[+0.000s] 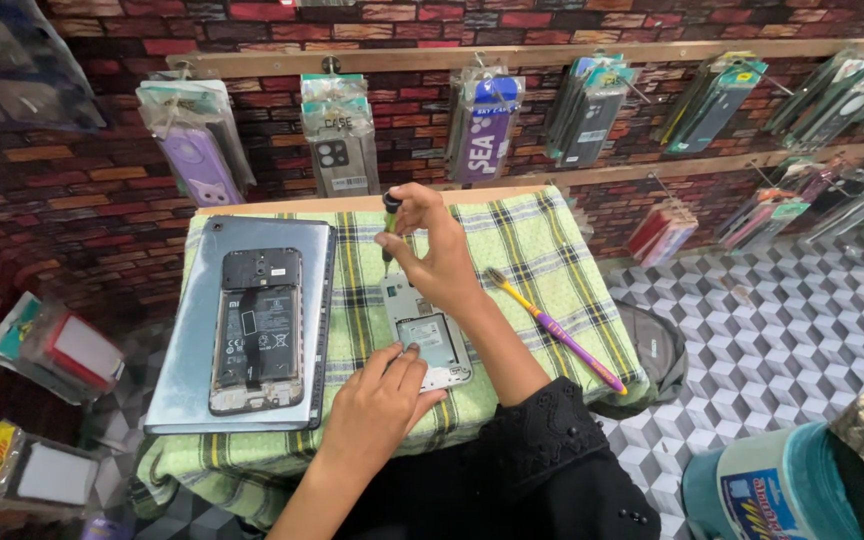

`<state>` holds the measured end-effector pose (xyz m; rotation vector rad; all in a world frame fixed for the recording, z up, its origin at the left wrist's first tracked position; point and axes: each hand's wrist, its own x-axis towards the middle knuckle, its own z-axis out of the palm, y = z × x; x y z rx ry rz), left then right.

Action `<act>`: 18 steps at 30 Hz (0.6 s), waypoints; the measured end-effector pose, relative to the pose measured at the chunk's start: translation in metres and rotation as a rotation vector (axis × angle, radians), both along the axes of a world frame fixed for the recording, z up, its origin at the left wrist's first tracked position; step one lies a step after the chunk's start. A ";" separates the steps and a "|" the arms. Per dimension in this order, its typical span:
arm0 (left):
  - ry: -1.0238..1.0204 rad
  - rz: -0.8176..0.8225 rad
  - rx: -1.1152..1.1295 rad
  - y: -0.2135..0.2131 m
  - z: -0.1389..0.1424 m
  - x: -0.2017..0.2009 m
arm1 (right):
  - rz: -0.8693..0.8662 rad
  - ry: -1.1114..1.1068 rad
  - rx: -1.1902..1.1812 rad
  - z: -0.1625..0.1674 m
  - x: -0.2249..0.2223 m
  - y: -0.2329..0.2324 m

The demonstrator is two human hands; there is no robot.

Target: The person uses a screwdriver to remove screws from the back cover of a white smartphone. They then lift the back cover off, exposing the internal components, and use a brush to clean the interior.

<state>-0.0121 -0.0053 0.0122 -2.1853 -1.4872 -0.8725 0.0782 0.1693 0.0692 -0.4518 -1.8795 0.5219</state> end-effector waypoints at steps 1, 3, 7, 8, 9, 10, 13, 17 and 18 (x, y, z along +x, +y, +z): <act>0.002 0.002 0.001 -0.001 0.000 0.000 | 0.055 0.016 -0.038 0.001 0.000 0.000; 0.005 0.005 0.005 -0.001 0.000 0.001 | 0.164 0.046 -0.115 0.002 0.001 0.001; 0.004 0.000 -0.004 -0.001 0.002 0.000 | 0.267 0.036 -0.071 0.001 0.000 -0.004; 0.001 -0.001 -0.010 -0.002 0.002 0.000 | 0.238 0.011 -0.012 0.000 -0.001 -0.006; -0.001 -0.002 -0.014 -0.001 0.002 0.000 | 0.209 -0.015 0.048 0.000 -0.002 -0.007; 0.000 -0.001 -0.011 -0.001 0.003 0.000 | 0.135 -0.035 0.041 0.000 -0.003 -0.006; 0.002 0.002 -0.009 -0.002 0.003 0.000 | 0.015 -0.062 0.004 -0.001 -0.004 -0.004; 0.000 0.003 -0.009 -0.003 0.003 0.001 | 0.229 0.017 -0.117 -0.003 0.000 -0.006; 0.002 0.005 -0.009 -0.003 0.003 0.000 | 0.311 0.045 -0.159 -0.003 0.000 -0.007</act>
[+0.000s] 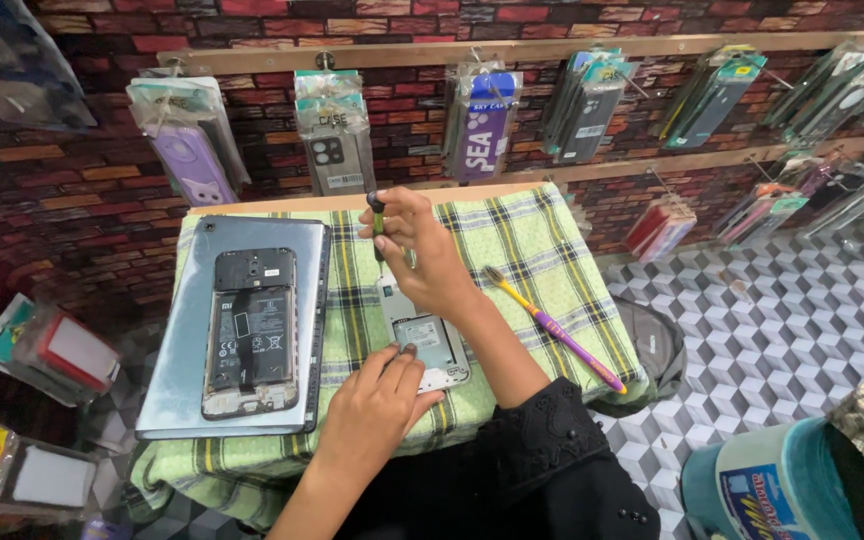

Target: The person uses a screwdriver to remove screws from the back cover of a white smartphone. They then lift the back cover off, exposing the internal components, and use a brush to clean the interior.

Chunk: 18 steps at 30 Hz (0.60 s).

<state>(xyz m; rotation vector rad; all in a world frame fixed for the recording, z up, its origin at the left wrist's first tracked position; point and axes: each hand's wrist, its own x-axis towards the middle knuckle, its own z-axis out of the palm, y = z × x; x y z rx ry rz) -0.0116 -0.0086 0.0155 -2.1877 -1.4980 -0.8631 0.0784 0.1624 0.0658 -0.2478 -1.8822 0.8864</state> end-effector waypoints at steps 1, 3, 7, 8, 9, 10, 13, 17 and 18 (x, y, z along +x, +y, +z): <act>0.000 -0.002 -0.002 0.000 0.000 0.000 | -0.036 -0.006 0.080 0.001 0.000 -0.001; 0.000 -0.004 -0.004 0.000 0.001 0.000 | -0.106 -0.018 0.242 0.003 -0.001 -0.003; 0.012 0.001 -0.003 0.000 0.000 0.000 | -0.270 -0.067 0.260 0.008 -0.003 -0.001; 0.018 0.003 -0.001 0.000 0.000 -0.001 | -0.267 -0.071 0.187 0.011 -0.003 0.001; 0.022 0.006 -0.001 0.000 -0.001 -0.001 | -0.263 -0.077 0.114 0.013 -0.002 0.003; 0.015 0.005 -0.003 -0.001 -0.002 0.001 | -0.212 -0.087 0.045 0.015 0.000 0.004; 0.016 0.001 0.008 0.003 -0.002 0.000 | -0.058 -0.085 -0.103 0.026 0.002 0.012; 0.028 0.000 0.005 0.003 -0.003 0.000 | -0.092 -0.073 0.118 0.034 -0.002 0.012; 0.030 0.001 0.004 0.003 -0.003 0.000 | -0.164 -0.080 0.255 0.034 -0.004 0.011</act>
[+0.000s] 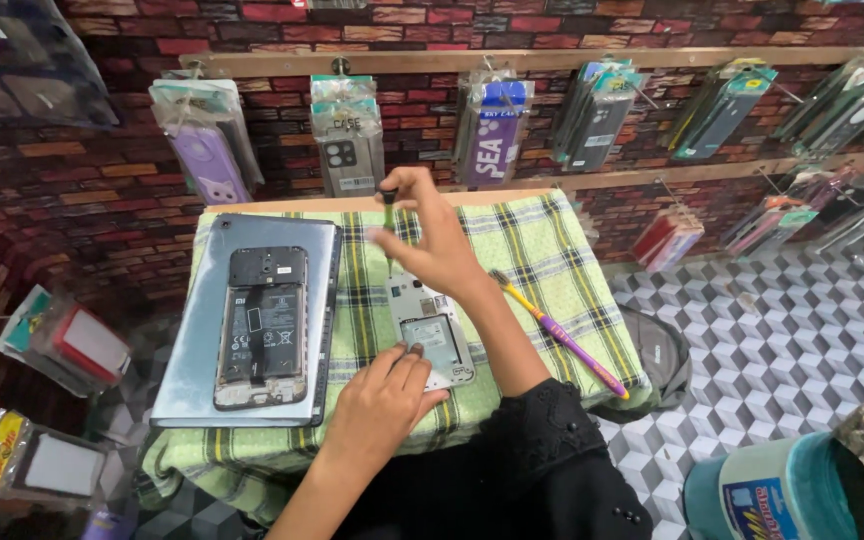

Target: The person uses a screwdriver to remove screws from the back cover of a white smartphone. They then lift the back cover off, exposing the internal components, and use a brush to clean the interior.

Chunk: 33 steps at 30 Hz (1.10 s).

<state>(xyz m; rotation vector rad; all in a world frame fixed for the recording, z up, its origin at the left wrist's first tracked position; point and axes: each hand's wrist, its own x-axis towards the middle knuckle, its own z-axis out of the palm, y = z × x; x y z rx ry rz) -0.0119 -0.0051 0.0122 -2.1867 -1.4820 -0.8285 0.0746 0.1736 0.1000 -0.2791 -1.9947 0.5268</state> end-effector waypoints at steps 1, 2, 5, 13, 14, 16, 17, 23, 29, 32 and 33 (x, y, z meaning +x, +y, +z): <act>-0.009 -0.002 -0.005 -0.001 0.000 0.000 | -0.047 -0.027 -0.056 0.000 -0.001 -0.001; -0.017 -0.003 -0.011 -0.001 0.000 0.000 | -0.092 -0.055 -0.112 -0.001 -0.002 -0.003; -0.025 -0.008 -0.011 -0.001 0.002 0.000 | -0.125 -0.058 -0.150 -0.002 0.003 -0.004; -0.037 -0.012 -0.021 -0.006 0.007 0.002 | -0.011 0.000 -0.118 -0.005 0.009 -0.012; -0.040 -0.012 -0.021 -0.006 0.008 0.002 | -0.093 -0.049 -0.100 -0.005 0.007 -0.014; -0.039 -0.011 -0.018 -0.006 0.009 0.002 | -0.150 -0.077 -0.085 -0.003 0.006 -0.016; -0.037 -0.010 -0.017 -0.007 0.009 0.002 | -0.126 -0.059 -0.088 -0.002 0.006 -0.016; -0.025 -0.011 -0.007 -0.006 0.008 0.003 | 0.009 0.040 -0.036 -0.003 0.007 -0.019; -0.037 -0.013 0.002 -0.004 0.008 0.003 | -0.049 0.017 -0.147 -0.008 0.005 -0.017; -0.040 -0.008 0.000 -0.005 0.007 0.004 | 0.040 0.056 -0.176 -0.011 0.006 -0.016; -0.040 -0.007 -0.003 -0.005 0.007 0.003 | 0.052 0.069 -0.156 -0.012 0.006 -0.016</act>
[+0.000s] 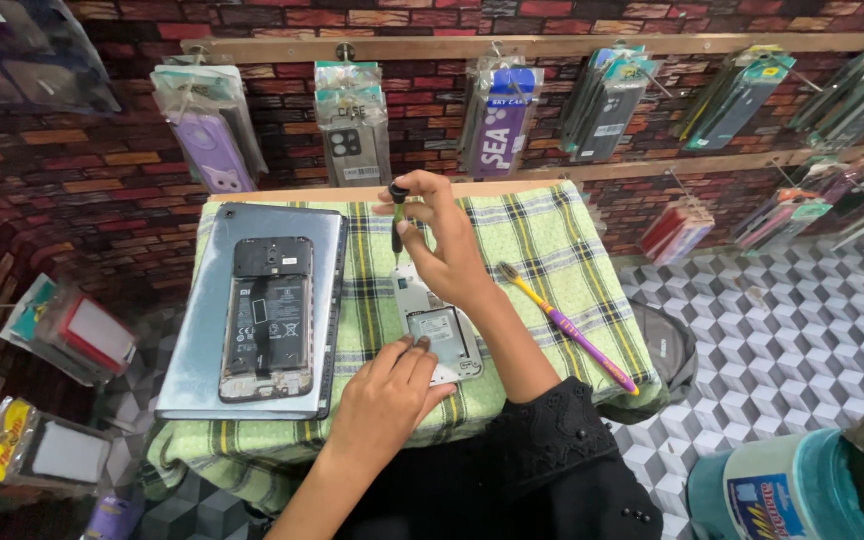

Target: The person uses a screwdriver to remove screws from the back cover of a white smartphone. They then lift the back cover off, exposing the internal components, and use a brush to clean the interior.

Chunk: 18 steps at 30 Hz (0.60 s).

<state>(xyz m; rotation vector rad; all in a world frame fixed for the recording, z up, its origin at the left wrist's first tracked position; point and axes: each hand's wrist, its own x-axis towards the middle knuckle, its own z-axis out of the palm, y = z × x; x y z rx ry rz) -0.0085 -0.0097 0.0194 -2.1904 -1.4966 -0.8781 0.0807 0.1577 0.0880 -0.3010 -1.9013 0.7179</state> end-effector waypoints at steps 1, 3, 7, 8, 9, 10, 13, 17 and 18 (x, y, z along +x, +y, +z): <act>0.002 0.003 0.006 0.000 0.000 0.000 | -0.058 -0.013 0.055 -0.001 0.000 0.000; 0.004 0.005 0.020 0.001 -0.001 0.001 | -0.176 -0.040 0.167 -0.002 0.000 0.002; 0.007 0.004 0.007 0.003 -0.002 0.001 | -0.141 -0.031 0.014 -0.003 0.003 0.006; 0.009 0.003 0.001 0.003 -0.002 0.001 | -0.071 0.012 -0.028 -0.004 0.004 0.006; 0.011 0.002 -0.005 0.003 -0.002 0.001 | 0.000 0.055 -0.070 -0.005 0.004 0.006; 0.010 0.003 -0.003 0.003 -0.003 0.001 | -0.028 0.046 -0.015 -0.006 0.005 0.006; 0.008 0.003 0.004 0.003 -0.004 0.002 | -0.129 -0.010 0.076 -0.006 0.004 0.006; 0.007 0.004 0.007 0.003 -0.004 0.001 | -0.123 -0.049 -0.023 -0.005 0.002 0.006; 0.006 0.004 0.006 0.003 -0.004 0.002 | -0.080 -0.033 -0.053 -0.004 0.003 0.006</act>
